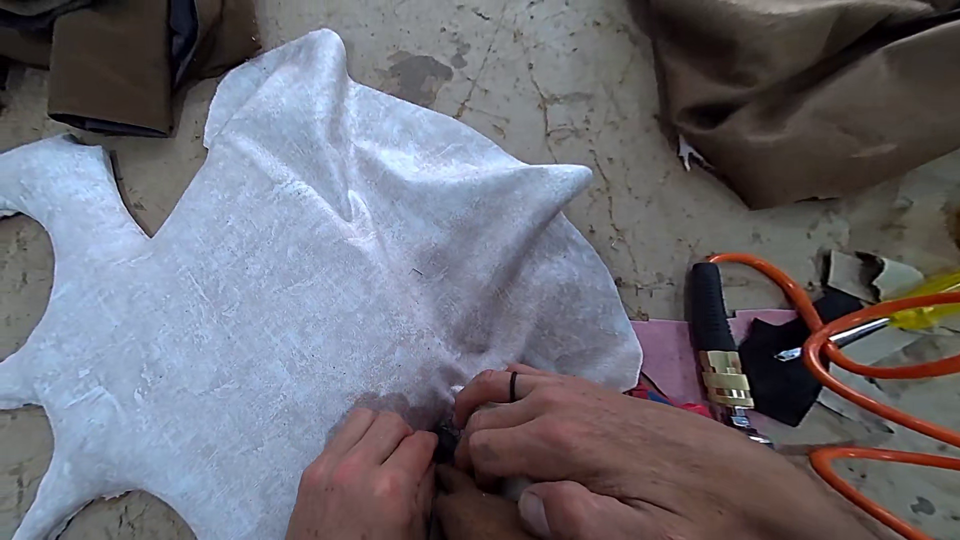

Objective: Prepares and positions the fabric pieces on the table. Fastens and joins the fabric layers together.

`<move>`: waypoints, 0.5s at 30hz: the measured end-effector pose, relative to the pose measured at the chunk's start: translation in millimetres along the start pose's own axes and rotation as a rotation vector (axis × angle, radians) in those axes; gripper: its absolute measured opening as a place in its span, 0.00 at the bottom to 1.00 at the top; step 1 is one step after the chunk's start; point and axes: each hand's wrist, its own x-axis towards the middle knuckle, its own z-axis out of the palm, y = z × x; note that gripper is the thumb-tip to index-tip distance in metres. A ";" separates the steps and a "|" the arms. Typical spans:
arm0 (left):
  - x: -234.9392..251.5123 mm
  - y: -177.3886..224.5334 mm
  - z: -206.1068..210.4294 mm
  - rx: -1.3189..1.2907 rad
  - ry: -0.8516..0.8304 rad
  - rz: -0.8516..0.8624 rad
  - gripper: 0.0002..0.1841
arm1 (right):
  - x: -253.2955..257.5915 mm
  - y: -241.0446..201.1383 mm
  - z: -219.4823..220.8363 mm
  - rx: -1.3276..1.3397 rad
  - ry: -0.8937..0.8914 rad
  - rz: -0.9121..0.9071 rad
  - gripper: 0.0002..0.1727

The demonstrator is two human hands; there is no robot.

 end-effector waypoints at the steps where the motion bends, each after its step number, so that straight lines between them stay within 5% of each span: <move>1: 2.4 0.5 -3.9 -0.014 -0.051 0.001 0.08 | 0.1 0.8 0.5 0.002 -0.002 -0.002 0.28; 11: 31.0 -11.1 -13.4 -0.073 -0.338 0.019 0.09 | 1.0 3.8 3.0 0.008 0.023 -0.038 0.29; 15: 28.8 -6.4 -1.3 -0.093 -0.170 -0.095 0.10 | 1.7 3.5 3.7 -0.035 0.034 -0.011 0.29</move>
